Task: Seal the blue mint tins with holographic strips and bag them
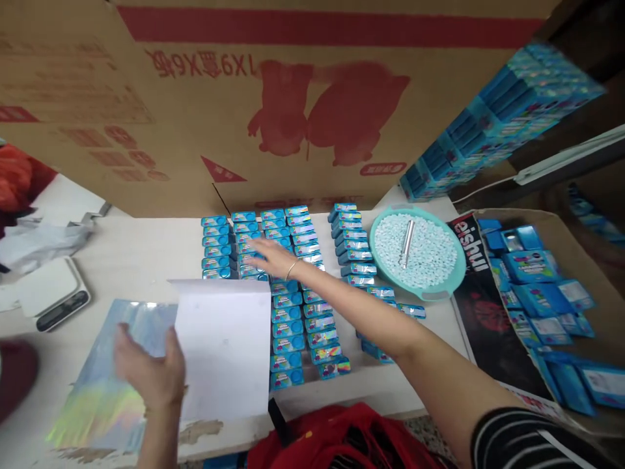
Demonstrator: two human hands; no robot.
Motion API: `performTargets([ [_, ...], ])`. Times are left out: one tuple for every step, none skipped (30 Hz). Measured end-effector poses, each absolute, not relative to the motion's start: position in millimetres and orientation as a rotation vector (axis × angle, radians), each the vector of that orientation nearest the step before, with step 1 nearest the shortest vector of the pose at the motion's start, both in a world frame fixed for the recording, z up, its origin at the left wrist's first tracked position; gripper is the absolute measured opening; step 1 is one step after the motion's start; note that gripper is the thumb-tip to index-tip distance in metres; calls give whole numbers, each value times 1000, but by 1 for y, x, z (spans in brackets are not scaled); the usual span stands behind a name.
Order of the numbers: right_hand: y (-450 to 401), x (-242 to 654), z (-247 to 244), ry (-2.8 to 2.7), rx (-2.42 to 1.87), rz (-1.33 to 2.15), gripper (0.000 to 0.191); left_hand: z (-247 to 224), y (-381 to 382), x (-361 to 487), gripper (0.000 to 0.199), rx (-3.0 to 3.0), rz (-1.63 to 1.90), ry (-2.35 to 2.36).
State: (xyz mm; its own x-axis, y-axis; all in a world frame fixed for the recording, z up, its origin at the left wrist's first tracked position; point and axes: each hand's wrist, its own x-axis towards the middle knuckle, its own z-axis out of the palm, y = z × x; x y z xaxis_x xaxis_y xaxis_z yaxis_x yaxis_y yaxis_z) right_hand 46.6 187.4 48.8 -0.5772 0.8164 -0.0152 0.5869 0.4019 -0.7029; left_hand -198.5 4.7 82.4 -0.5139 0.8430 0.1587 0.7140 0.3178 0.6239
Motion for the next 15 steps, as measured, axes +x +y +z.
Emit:
performTargets([
  [200, 59, 46, -2303, -1318, 860, 55, 81, 1, -171, 81, 1574, 946, 2316],
  [213, 73, 41, -2273, -1437, 758, 57, 76, -4, -137, 73, 1705, 904, 2174],
  [226, 88, 36, -2256, -1545, 673, 58, 68, -7, -101, 70, 1807, 851, 2007],
  [237, 102, 29, -2254, -1630, 601, 59, 57, -9, -64, 72, 1873, 772, 1873],
  [247, 114, 22, -2270, -1683, 544, 60, 44, -8, -29, 74, 1932, 699, 1786],
  [256, 123, 14, -2302, -1704, 496, 60, 29, -4, 1, 78, 1983, 622, 1728],
  [264, 129, 5, -2337, -1702, 453, 59, 14, 3, 25, 83, 2032, 580, 1693],
  [270, 132, -4, -2367, -1688, 417, 58, 0, 13, 43, 84, 2058, 547, 1689],
  [274, 133, -12, -2388, -1673, 392, 56, -13, 24, 55, 85, 2073, 517, 1703],
  [277, 132, -20, -2399, -1662, 379, 56, -22, 36, 62, 87, 2081, 492, 1725],
  [279, 129, -28, -2401, -1660, 375, 55, -30, 48, 66, 87, 2081, 465, 1751],
  [280, 127, -34, -2398, -1665, 379, 55, -35, 57, 67, 89, 2078, 438, 1772],
  [280, 125, -39, -2394, -1670, 386, 55, -38, 65, 67, 90, 2075, 415, 1787],
  [280, 124, -42, -2389, -1673, 394, 55, -39, 69, 67, 90, 2075, 396, 1795],
  [280, 124, -45, -2381, -1679, 401, 55, -39, 72, 67, 90, 2075, 383, 1800],
])
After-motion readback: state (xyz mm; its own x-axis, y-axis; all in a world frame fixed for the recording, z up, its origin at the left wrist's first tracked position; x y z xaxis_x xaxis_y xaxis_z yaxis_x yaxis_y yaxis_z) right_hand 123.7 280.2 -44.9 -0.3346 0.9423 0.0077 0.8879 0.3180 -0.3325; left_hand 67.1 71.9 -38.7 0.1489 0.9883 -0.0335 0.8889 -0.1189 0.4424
